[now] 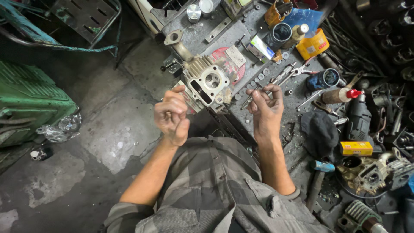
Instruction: The person works on a small engine cylinder head clamped at a workbench. They scrape the head with a screwdriver, wipe it with a cloth, fit small valve components by hand, tighten parts with a socket wrench, and press the head into place on the bench.
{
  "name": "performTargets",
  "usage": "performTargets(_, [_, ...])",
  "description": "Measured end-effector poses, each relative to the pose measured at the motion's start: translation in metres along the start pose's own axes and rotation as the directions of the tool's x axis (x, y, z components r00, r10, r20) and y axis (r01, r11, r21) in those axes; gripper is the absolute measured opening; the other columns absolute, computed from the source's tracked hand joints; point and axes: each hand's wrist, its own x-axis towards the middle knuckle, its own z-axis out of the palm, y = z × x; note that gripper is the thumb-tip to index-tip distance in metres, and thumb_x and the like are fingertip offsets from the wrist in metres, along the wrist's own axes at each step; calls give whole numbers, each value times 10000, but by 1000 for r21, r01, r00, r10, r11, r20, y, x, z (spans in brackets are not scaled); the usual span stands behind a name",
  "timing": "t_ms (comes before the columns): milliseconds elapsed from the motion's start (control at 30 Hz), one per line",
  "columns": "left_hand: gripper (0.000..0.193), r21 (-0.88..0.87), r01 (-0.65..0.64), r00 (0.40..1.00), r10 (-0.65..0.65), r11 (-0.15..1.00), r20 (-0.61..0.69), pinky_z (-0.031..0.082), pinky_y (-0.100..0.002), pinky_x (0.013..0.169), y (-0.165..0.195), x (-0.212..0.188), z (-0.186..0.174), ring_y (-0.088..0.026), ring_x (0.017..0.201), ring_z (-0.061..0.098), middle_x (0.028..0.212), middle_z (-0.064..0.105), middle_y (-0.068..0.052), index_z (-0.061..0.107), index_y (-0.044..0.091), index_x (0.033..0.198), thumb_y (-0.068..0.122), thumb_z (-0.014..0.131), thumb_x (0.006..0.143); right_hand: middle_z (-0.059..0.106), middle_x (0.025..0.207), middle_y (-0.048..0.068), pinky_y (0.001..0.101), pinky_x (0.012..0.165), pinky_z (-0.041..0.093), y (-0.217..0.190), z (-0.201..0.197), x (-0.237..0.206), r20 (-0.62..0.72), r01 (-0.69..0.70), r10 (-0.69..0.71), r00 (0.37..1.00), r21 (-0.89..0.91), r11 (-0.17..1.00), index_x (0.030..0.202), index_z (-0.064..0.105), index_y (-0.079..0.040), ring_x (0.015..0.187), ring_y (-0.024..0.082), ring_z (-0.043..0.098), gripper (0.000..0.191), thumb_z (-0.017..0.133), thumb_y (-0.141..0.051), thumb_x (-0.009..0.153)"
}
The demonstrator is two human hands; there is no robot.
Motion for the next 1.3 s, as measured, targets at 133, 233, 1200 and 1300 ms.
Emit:
performTargets(133, [422, 541, -19, 952, -150, 841, 266, 361, -565, 1246, 11, 8, -3, -243, 1147, 569, 1071, 659, -14, 549, 125, 1254, 298, 753, 928, 716, 993, 185, 271, 629, 459, -3, 2, 0, -15, 2, -3, 1000, -12, 1000, 1186, 496, -98, 661, 117, 568, 323, 719, 16, 981])
performTargets(233, [613, 805, -248, 886, -209, 539, 413, 240, -617, 1231, 17, 19, 16, -351, 1323, 485, 1290, 664, -56, 564, 108, 1363, 435, 764, 885, 727, 1009, 185, 257, 619, 449, -4, 7, 2, -24, -15, 15, 1000, -7, 1000, 1163, 489, -107, 645, 102, 549, 320, 714, 17, 971])
performTargets(1200, [97, 553, 183, 908, -355, 813, 222, 343, -263, 484, 23, -46, -8, -75, 454, 417, 549, 441, 33, 659, 72, 870, 51, 753, 862, 693, 1173, 111, 301, 959, 583, 18, 37, 36, 383, 423, -250, 889, -478, 770, 1278, 602, -38, 1091, 185, 711, 294, 740, 26, 1026])
performTargets(1300, [195, 521, 233, 861, -423, 821, 283, 352, -247, 483, 25, -43, -2, -59, 475, 426, 585, 483, 39, 638, 69, 1019, 83, 776, 882, 721, 1129, 85, 262, 860, 559, 22, 53, 51, 443, 502, -259, 858, -620, 603, 1242, 654, -31, 1023, 148, 695, 291, 787, 6, 986])
